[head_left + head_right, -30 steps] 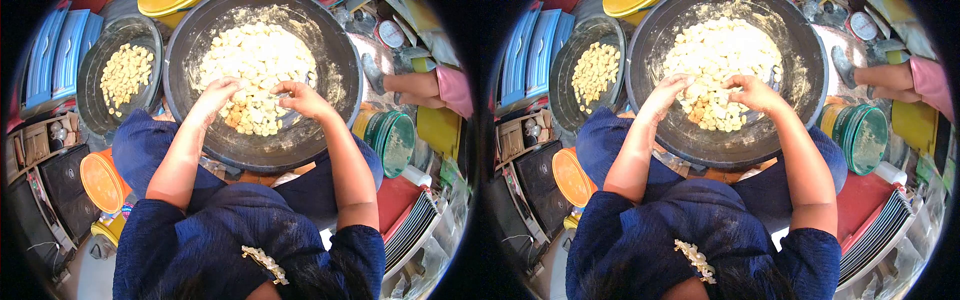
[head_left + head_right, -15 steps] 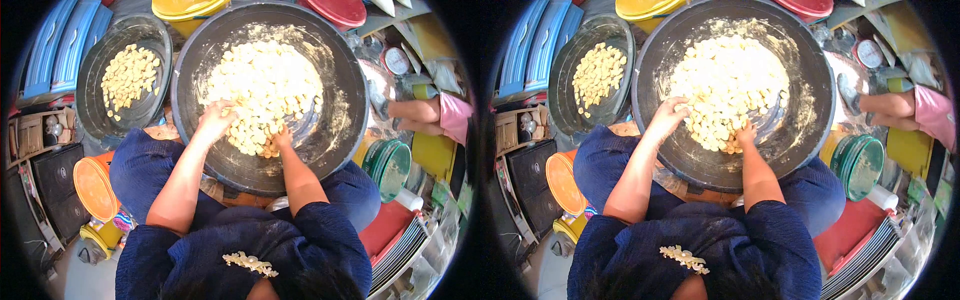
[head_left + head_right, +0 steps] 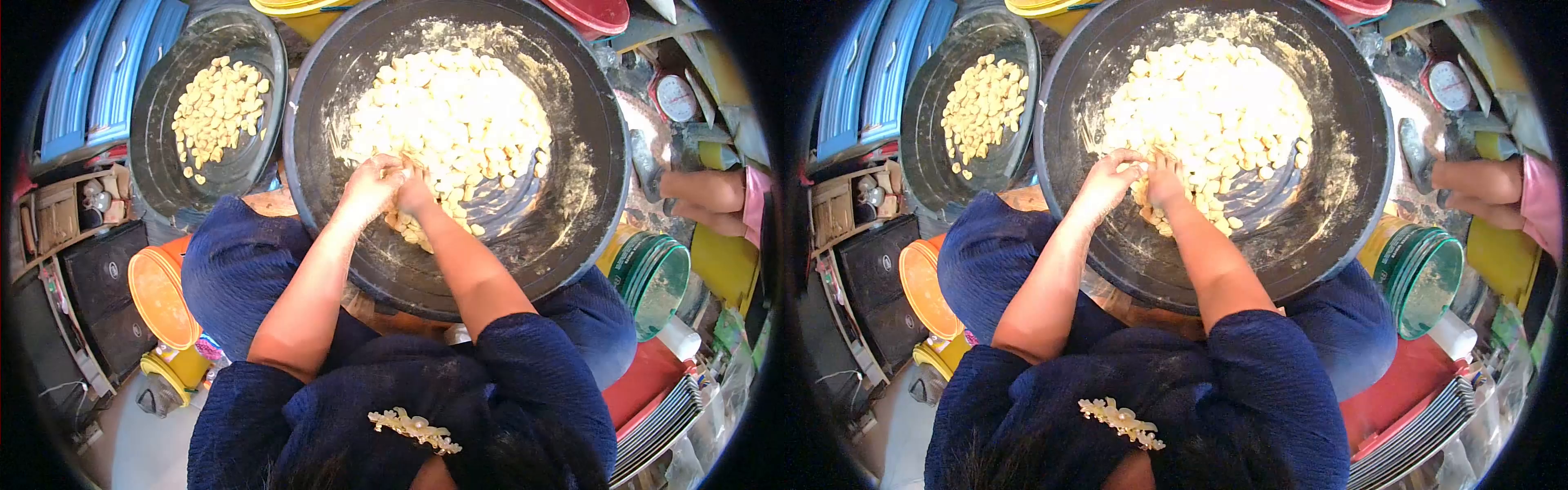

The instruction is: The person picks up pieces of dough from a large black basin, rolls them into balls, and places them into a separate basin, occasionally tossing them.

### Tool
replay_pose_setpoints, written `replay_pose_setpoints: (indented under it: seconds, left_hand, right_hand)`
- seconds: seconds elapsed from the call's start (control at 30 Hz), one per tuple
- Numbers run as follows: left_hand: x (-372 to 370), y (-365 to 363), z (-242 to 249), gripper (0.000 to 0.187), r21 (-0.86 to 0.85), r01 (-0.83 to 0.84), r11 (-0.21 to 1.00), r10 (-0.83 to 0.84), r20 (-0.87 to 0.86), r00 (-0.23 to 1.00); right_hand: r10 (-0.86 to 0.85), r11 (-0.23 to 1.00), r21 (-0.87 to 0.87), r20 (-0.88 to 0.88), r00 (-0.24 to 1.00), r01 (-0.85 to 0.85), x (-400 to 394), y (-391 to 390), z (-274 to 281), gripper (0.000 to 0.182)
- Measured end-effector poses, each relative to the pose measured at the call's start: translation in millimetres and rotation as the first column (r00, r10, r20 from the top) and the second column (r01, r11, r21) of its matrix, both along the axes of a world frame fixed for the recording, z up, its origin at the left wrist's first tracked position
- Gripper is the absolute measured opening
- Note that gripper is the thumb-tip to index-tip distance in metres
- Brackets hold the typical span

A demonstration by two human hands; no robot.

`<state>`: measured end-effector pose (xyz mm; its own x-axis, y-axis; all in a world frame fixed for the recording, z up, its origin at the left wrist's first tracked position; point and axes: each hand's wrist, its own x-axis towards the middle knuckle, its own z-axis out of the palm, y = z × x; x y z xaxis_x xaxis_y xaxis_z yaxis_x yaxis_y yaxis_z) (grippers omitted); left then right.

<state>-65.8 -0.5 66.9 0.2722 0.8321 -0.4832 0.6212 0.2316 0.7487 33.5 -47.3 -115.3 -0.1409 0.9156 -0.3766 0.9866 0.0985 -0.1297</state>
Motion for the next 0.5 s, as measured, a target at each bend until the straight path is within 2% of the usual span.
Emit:
replay_pose_setpoints:
  seconds: [0.03,0.1,0.13,0.17,0.23,0.27,0.33,0.37,0.43,0.47,0.5]
  left_hand:
    - [1,-1,3,0.032,0.001,0.013,1.0,-0.013,-0.015,1.0]
    - [1,-3,5,0.031,0.005,-0.002,1.0,0.002,0.042,0.999]
    - [-1,-3,7,0.031,0.013,0.024,1.0,-0.024,0.061,0.998]
    - [-4,-2,-2,0.031,0.007,0.031,0.999,-0.032,0.057,0.998]
    - [-12,-1,-25,0.031,-0.064,0.026,0.998,-0.015,0.159,0.987]
    - [-12,0,-23,0.032,-0.073,0.017,0.997,-0.006,0.139,0.99]
    - [-10,0,-19,0.032,-0.071,0.009,0.997,0.0,0.13,0.992]
    - [-8,1,-18,0.033,-0.06,0.005,0.998,0.003,0.128,0.992]
    - [-6,0,-15,0.033,-0.05,-0.002,0.999,0.009,0.144,0.99]
    - [-5,0,-13,0.034,-0.042,-0.011,0.999,0.018,0.159,0.987]
    - [-5,1,-13,0.034,-0.038,-0.016,0.999,0.022,0.165,0.986]
  right_hand:
    - [-0.013,1.0,0.001,-0.015,1.0,0.013,-8,-4,1,0.043]
    - [-0.057,0.961,-0.274,-0.146,0.988,0.015,-19,-7,19,0.049]
    - [-0.187,0.859,-0.51,-0.234,0.954,0.043,-13,-1,33,0.044]
    - [-0.196,0.856,-0.515,-0.238,0.951,0.047,-8,-4,37,0.044]
    - [-0.022,0.965,-0.263,-0.129,0.991,-0.013,1,-8,39,0.041]
    - [-0.021,0.964,-0.264,-0.13,0.991,-0.014,1,-9,28,0.041]
    - [0.089,0.919,-0.326,-0.383,0.919,-0.224,-4,-10,10,0.047]
    - [0.089,0.919,-0.325,-0.383,0.919,-0.224,-1,-9,11,0.047]
    - [0.107,0.796,-0.488,-0.468,0.877,-0.357,13,-6,21,0.051]
    - [0.11,0.797,-0.488,-0.462,0.88,-0.356,23,-3,27,0.051]
    - [-0.176,0.775,-0.594,-0.53,0.829,-0.215,35,1,32,0.051]
